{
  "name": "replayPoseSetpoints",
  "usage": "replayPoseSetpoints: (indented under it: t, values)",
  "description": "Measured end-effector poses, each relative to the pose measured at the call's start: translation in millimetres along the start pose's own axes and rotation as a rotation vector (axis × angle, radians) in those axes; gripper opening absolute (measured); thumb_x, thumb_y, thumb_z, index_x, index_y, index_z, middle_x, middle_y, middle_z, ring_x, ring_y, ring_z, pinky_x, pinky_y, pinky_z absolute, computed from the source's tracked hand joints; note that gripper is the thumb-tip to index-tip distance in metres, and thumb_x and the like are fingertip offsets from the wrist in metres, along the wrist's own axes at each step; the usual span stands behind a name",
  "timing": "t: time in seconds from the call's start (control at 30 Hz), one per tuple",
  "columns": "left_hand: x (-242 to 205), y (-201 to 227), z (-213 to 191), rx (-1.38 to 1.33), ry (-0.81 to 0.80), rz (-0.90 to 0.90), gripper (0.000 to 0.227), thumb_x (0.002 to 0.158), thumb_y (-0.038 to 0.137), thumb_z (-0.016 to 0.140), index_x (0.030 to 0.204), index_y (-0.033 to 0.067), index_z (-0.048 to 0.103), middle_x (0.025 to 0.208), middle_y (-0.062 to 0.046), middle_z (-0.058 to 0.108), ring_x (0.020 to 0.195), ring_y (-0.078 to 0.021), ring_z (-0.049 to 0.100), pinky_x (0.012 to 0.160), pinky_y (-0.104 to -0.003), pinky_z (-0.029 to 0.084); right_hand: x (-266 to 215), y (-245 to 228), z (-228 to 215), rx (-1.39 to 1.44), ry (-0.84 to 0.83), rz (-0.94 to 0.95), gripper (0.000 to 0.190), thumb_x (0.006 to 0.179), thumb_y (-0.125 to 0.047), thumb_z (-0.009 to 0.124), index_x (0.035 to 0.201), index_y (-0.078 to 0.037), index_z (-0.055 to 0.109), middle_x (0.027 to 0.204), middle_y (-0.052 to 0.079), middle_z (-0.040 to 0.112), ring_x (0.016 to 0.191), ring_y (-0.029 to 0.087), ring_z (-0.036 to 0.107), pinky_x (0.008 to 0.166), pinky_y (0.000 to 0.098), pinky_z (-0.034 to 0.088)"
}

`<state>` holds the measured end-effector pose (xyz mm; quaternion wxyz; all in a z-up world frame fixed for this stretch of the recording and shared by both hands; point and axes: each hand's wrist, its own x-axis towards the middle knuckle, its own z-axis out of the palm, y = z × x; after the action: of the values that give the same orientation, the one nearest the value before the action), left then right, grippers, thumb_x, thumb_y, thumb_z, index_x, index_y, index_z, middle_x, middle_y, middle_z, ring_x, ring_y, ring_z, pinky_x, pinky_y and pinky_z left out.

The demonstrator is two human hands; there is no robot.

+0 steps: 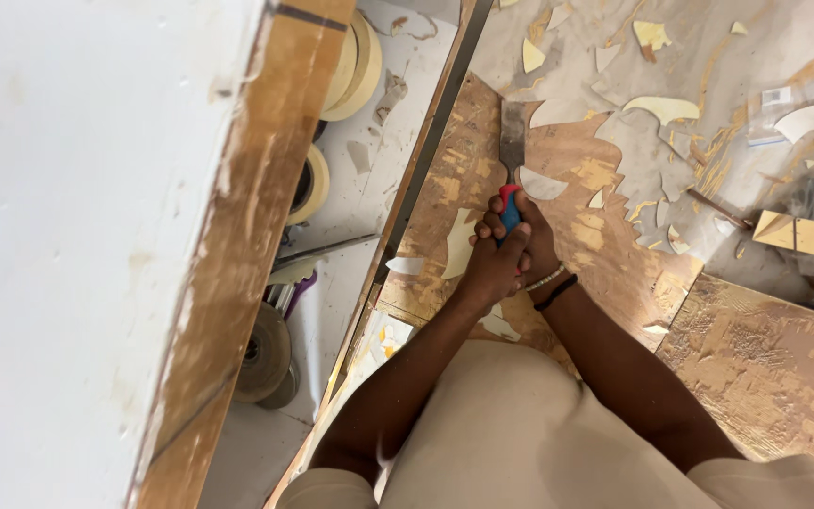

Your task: The person uses a scraper with a blue and red handle to remove a light-colored coating from a wooden board. They repeatedly scrape the surface and occasionally pick up the resulting flakes with their left hand. The work is performed on a cluttered workbench with rolls of tape and other tools visible nearby.

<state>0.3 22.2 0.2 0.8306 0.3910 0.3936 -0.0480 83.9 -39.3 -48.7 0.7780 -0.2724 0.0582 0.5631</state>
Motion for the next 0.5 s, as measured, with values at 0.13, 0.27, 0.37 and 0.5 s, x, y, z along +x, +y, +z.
replayPoseSetpoints:
  t: [0.13,0.27,0.37,0.5]
  values:
    - [-2.3,14.3,-18.0,-0.274,-0.138,-0.152,0.034,0.101,0.045,0.062,0.099,0.0147,0.046,0.064,-0.001,0.052,0.04,-0.0085,0.042,0.033,-0.022,0.031,0.2,-14.8,14.8,-0.237,0.164,0.097,0.039,0.106,-0.047,0.049,0.106,-0.008,0.056,0.082,0.007,0.063,0.084,0.025,0.064,0.082,0.0402,0.059]
    - [-13.0,12.8,-21.6,-0.418,-0.178,-0.235,0.028,0.097,0.043,0.063,0.101,0.0232,0.045,0.065,0.001,0.051,0.041,-0.0069,0.042,0.033,-0.02,0.029,-6.5,-17.1,21.8,-0.291,0.217,0.136,0.039,0.105,-0.045,0.048,0.105,-0.007,0.057,0.083,0.009,0.065,0.085,0.027,0.067,0.078,0.0378,0.058]
    - [-10.1,8.3,-17.6,-0.464,-0.199,-0.211,0.032,0.1,0.044,0.064,0.102,0.0194,0.044,0.067,0.001,0.051,0.043,-0.006,0.044,0.035,-0.019,0.03,-4.0,-18.5,21.3,-0.313,0.249,0.141,0.041,0.106,-0.046,0.047,0.104,-0.007,0.057,0.079,0.009,0.064,0.08,0.026,0.065,0.074,0.0375,0.057]
    - [2.3,20.3,-10.0,-0.451,-0.148,-0.158,0.03,0.099,0.044,0.064,0.103,0.0199,0.046,0.065,0.001,0.051,0.042,-0.0077,0.044,0.035,-0.021,0.032,12.6,-29.9,27.5,-0.359,0.281,0.11,0.042,0.108,-0.046,0.046,0.101,-0.006,0.057,0.076,0.009,0.063,0.077,0.027,0.065,0.073,0.0375,0.057]
